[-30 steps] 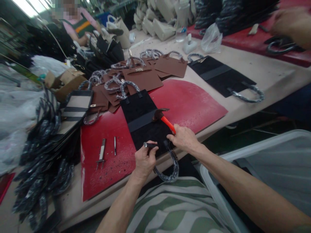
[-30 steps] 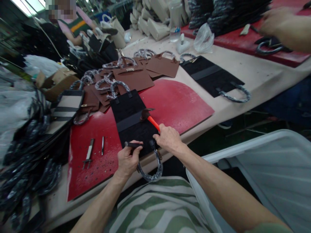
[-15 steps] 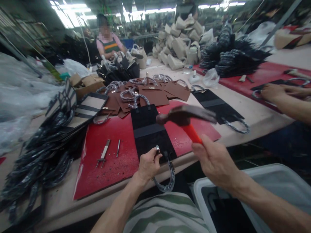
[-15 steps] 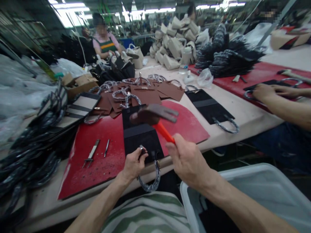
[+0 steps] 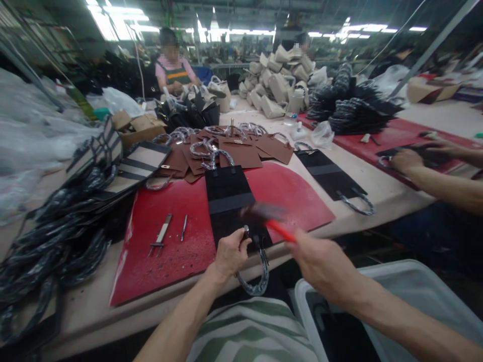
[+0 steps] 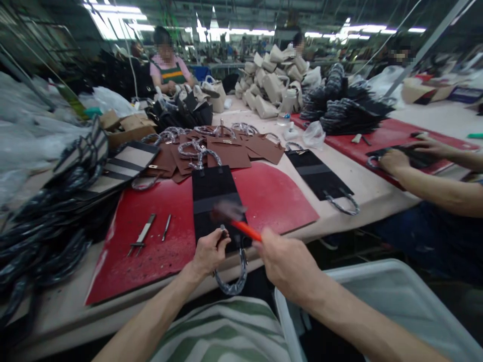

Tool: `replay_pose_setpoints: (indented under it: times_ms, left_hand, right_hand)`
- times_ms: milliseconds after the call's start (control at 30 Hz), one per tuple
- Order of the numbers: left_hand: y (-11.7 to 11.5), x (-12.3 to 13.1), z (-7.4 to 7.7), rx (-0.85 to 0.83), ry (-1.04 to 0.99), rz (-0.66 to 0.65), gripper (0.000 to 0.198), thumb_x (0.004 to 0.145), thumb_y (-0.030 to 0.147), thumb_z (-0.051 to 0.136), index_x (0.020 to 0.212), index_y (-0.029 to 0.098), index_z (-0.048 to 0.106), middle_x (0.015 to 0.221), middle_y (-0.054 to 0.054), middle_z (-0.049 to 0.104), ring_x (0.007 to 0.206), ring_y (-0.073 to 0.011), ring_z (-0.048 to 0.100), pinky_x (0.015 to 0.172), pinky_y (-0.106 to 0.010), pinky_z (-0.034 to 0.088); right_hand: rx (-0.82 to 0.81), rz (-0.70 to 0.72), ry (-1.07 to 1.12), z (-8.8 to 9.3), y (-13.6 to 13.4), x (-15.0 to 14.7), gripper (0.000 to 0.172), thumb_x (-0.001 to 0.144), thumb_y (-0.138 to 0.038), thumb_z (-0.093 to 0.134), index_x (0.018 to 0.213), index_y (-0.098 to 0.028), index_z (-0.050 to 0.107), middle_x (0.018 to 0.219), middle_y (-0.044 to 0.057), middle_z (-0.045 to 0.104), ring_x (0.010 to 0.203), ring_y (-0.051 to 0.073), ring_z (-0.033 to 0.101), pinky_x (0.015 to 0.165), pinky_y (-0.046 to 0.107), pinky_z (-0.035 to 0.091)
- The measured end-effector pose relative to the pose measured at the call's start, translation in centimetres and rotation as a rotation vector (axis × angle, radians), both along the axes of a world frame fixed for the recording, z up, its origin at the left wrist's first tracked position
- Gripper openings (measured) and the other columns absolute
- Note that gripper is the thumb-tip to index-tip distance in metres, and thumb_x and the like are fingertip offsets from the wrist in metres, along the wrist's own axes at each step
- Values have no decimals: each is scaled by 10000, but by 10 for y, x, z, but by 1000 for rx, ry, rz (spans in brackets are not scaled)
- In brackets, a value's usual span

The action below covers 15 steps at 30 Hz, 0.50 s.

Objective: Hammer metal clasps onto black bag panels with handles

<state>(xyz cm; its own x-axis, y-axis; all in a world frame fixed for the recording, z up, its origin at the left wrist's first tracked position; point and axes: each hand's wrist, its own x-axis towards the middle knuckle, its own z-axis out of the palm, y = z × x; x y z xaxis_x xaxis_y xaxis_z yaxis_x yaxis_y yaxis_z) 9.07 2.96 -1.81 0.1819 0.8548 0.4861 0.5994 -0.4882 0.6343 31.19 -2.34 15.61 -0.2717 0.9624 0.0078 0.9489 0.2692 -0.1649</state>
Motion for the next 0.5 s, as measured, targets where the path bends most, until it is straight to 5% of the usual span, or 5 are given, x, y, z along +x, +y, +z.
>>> replay_pose_setpoints:
  times_ms: [167,267,500]
  left_hand:
    - [1,0,1,0,9,-13,87,904,171,563,964,208,615,846,-46,713,760,-195,702,673,-262,526]
    - [1,0,5,-22,29,-13,86,909,175,566,970,208,617,859,-41,715,766,-189,700,685,-258,523]
    - [-1,-2,6,-50,45,-57,87,914,194,566,976,200,626,888,-56,718,805,-192,699,734,-270,533]
  right_hand:
    - [-201,-37,-121,-46,14,27,233,1010,-324,379,932,-183,548,700,70,652,632,218,624,546,295,251]
    - [-213,-127,42,-68,36,31,296,1019,-326,344,882,-174,558,743,82,657,673,204,610,587,288,294]
    - [-173,-308,200,-129,82,-22,312,898,-476,598,938,-167,617,838,95,700,819,243,663,650,291,347]
